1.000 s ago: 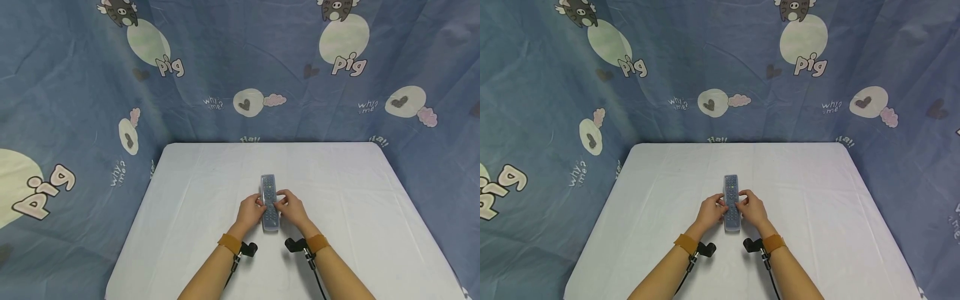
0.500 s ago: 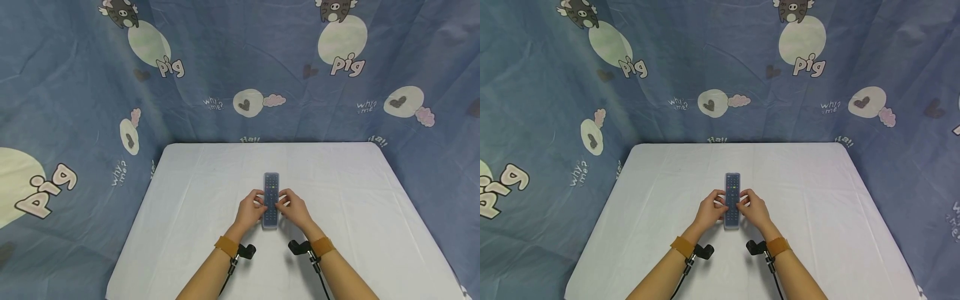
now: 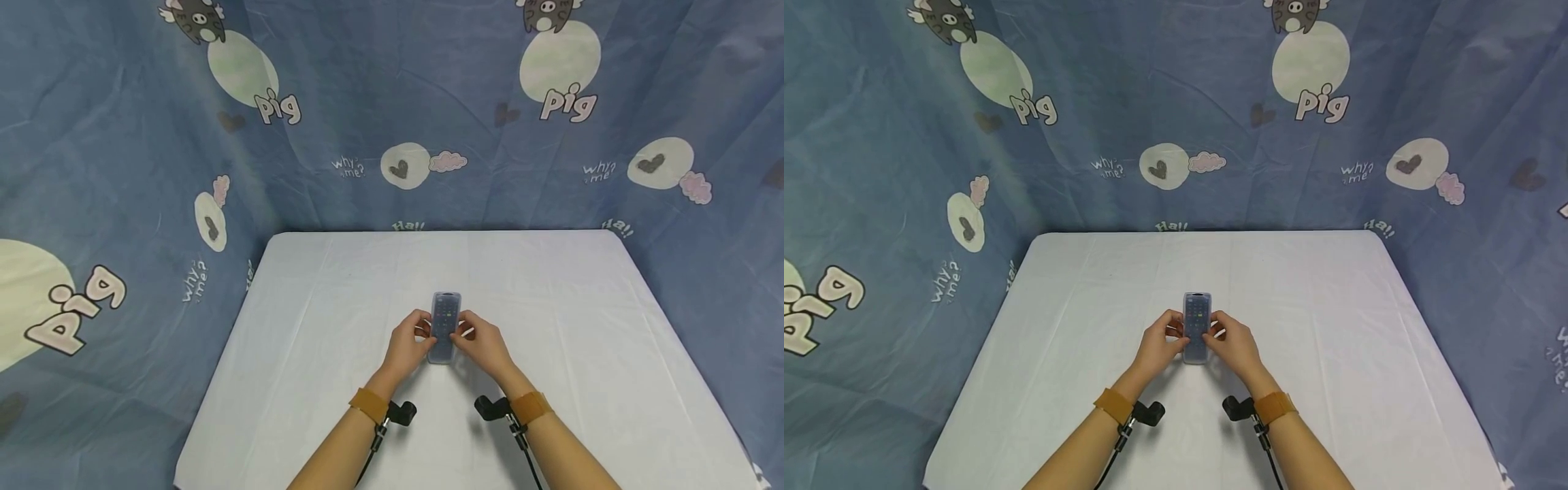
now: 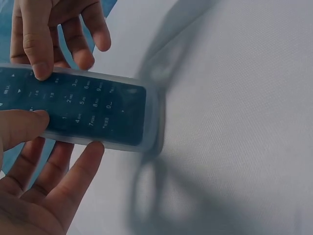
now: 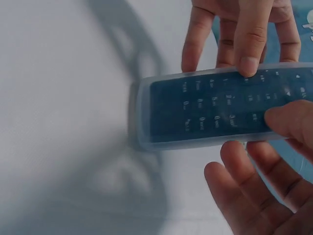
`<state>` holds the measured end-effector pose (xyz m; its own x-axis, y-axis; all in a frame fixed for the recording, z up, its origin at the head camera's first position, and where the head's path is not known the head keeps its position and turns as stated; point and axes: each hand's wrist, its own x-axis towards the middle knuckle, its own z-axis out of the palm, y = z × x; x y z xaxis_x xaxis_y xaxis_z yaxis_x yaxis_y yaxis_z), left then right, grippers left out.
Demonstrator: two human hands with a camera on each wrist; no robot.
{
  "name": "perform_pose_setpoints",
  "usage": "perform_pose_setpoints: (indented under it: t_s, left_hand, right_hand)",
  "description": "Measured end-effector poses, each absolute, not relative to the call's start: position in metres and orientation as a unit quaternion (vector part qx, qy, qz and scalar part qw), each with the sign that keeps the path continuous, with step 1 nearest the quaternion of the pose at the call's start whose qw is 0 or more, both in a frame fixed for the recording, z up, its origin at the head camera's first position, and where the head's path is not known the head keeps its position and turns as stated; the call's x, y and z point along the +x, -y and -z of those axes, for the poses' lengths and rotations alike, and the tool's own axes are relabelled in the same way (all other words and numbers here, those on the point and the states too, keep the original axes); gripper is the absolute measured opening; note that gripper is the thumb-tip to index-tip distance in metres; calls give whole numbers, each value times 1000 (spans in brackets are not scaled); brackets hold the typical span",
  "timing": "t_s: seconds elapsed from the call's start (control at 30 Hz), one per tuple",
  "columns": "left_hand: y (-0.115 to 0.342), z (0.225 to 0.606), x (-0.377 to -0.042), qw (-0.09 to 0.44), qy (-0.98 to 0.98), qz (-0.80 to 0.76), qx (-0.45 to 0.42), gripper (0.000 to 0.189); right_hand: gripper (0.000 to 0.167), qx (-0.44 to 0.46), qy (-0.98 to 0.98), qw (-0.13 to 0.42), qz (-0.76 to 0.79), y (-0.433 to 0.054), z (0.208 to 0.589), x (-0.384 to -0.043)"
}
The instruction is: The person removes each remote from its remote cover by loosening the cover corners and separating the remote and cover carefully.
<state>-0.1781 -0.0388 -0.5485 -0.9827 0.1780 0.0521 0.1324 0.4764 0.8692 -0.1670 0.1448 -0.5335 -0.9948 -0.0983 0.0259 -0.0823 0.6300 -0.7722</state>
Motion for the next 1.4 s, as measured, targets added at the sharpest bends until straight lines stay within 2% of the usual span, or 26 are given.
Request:
perform_pose_setpoints:
  t_s: [0.3, 0.43, 0.57, 0.73, 0.87, 1.03, 1.2, 1.4]
  left_hand:
    - [39, 551, -176, 6, -847, -522, 105, 26]
    - [42, 552, -172, 15, -841, -531, 102, 23]
    - [49, 551, -169, 57, -834, -545, 62, 20]
    - [52, 549, -171, 127, -816, -564, -6, 28]
    - [48, 547, -174, 182, -794, -579, -25, 34]
    - [46, 544, -175, 223, -790, -568, -49, 37]
    - [46, 547, -172, 270, -771, -574, -58, 38]
    - [47, 552, -168, 294, -714, -628, -98, 35]
  right_hand:
    - [21, -95, -900, -40, 424, -149, 536, -161]
    - [19, -112, -906, -62, 403, -150, 541, -157]
    - [22, -120, -911, -78, 388, -151, 545, -152]
    - [25, -127, -913, -89, 376, -150, 545, -146]
    - [27, -144, -914, -99, 366, -150, 544, -141]
    - [29, -165, -909, -109, 366, -149, 547, -135]
    - [30, -175, -899, -92, 390, -148, 551, -129]
    - [32, -193, -887, -60, 414, -150, 555, -124]
